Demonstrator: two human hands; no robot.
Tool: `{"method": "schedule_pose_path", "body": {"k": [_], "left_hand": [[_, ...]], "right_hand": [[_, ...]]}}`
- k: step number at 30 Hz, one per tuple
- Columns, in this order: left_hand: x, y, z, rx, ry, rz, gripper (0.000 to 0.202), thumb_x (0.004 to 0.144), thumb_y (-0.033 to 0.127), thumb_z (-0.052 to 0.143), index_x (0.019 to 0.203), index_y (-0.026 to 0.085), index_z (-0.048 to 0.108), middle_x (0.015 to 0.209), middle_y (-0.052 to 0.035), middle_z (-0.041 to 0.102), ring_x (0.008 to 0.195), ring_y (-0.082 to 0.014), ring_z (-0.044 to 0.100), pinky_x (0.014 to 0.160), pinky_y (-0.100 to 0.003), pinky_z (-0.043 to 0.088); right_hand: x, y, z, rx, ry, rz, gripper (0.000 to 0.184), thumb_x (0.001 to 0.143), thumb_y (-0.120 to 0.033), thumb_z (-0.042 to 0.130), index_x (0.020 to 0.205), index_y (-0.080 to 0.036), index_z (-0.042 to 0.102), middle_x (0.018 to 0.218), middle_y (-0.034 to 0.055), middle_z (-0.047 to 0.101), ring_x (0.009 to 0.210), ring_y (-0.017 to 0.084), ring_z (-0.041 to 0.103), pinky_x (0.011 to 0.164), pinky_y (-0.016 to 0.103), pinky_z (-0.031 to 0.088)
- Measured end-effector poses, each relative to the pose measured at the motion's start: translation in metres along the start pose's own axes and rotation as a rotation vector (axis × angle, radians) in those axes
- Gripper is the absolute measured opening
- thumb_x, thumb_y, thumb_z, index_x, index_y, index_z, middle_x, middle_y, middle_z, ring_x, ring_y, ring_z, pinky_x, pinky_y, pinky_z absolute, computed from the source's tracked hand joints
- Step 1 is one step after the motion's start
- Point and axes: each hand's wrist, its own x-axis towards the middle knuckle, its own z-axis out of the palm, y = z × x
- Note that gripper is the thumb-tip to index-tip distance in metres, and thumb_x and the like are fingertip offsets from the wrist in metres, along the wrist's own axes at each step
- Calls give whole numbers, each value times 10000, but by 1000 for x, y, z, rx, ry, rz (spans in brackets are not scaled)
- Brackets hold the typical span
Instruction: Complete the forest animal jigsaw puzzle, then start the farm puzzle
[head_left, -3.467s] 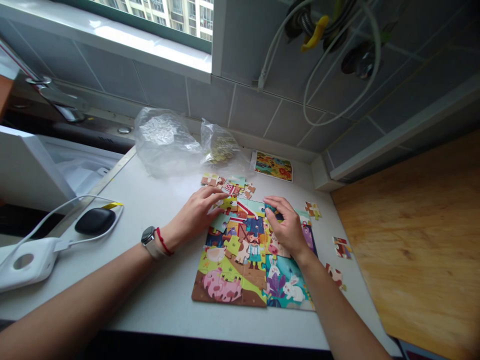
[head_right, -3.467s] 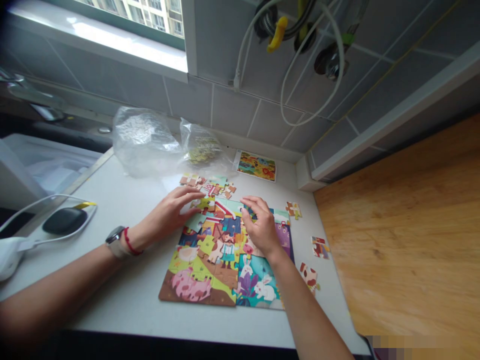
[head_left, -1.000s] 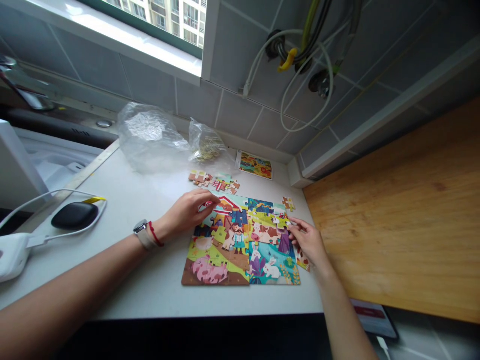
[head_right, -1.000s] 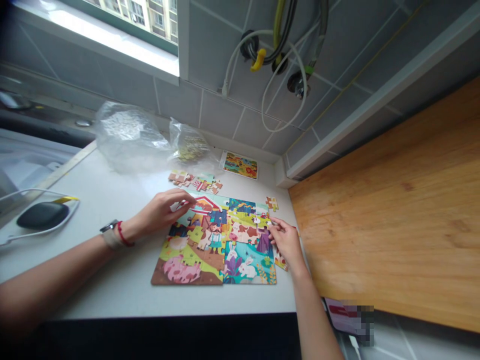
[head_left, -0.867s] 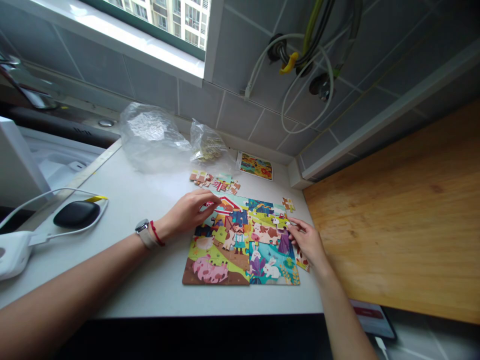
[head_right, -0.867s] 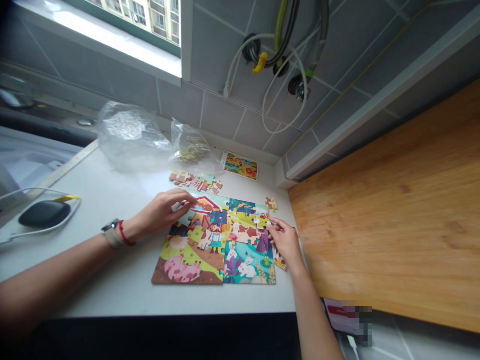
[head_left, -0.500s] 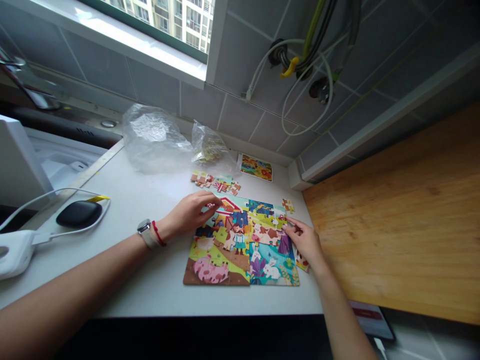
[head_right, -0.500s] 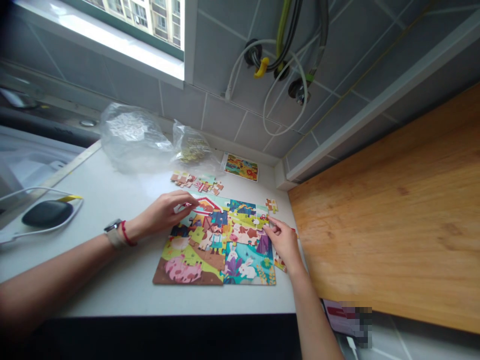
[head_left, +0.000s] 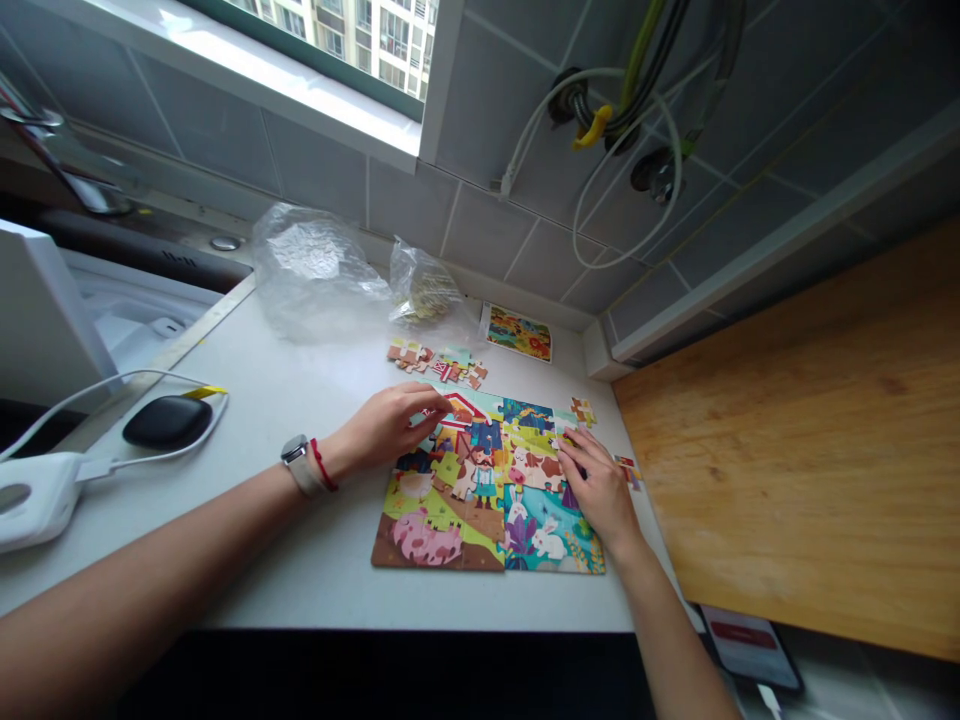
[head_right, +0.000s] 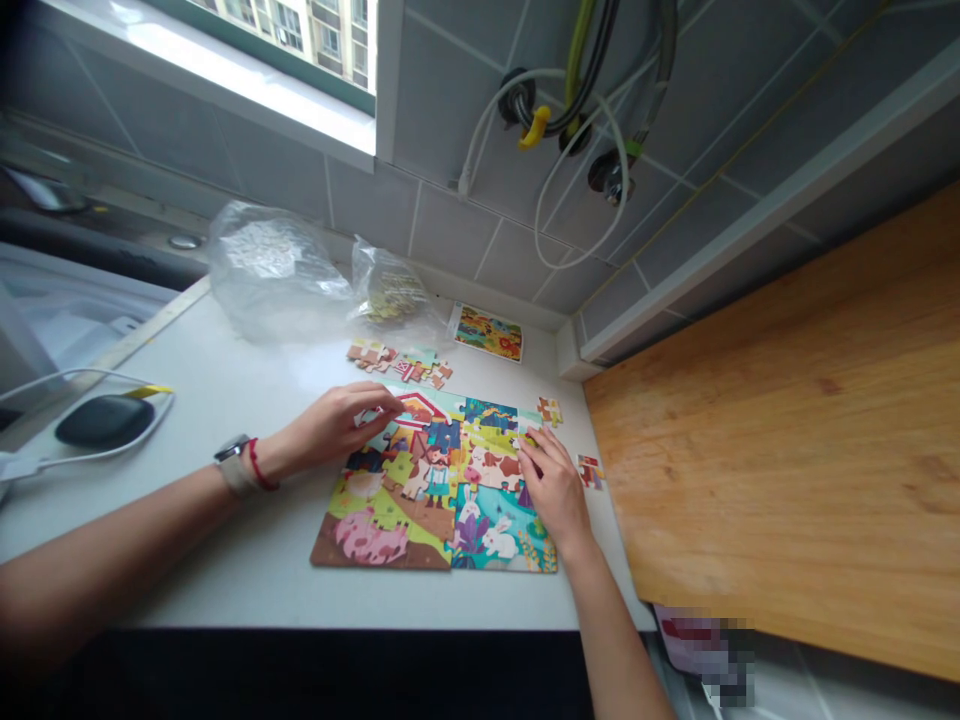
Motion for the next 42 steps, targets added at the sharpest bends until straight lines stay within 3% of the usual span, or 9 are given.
{"method": "schedule_pose_path", "body": {"k": [10,27,31,34,37,42], "left_hand": [[-2,-3,3,-13,-24,-10,165,1044,214,587,1063,180,747,962,-57,767,832,-160,699,736,-281,538],[-2,-4,3,-1,-28,-3,183,1045,223,569,1036,183,747,939,-53,762,805,-157,696,719,-279,534],[-2,-6,3,-6,-32,-6,191,1044,227,565,1042,183,750,939,-55,763,802,-155,693,718,-278,536],[-2,-6,3,-3,-41,-10,194,1042,235,567,1036,182,753,927,-58,760,793,-155,689,710,-276,536],[-2,-6,3,0,-46,-17,194,1039,236,567,1046,185,754,926,-60,758,811,-160,694,725,-276,543],[-3,-6,4,-4,-45,-18,194,1037,232,567,1052,188,756,942,-61,760,815,-160,696,729,-274,546]], "right_hand": [[-1,4,-2,-18,-86,0,411,1062,-351,509,1348,-187,755,1472,126,681,1430,313,607,1224,557,489],[-3,12,-1,-42,-150,-46,433,1073,-342,491,1416,-209,718,1509,101,663,1466,291,575,1251,527,469],[-9,4,-1,-97,-59,-23,425,1075,-380,492,1373,-217,749,1581,129,581,1474,320,550,1240,541,470],[-11,-1,-2,-177,9,-19,391,1052,-383,526,1313,-252,786,1469,152,601,1373,343,593,1186,572,499],[-12,-4,-3,-220,-11,21,399,1045,-378,516,1332,-283,777,1287,152,633,1219,332,643,1097,562,553],[-12,-14,-5,-284,-54,72,426,1043,-381,495,1350,-271,769,1307,166,631,1216,361,630,1078,588,552]]}}
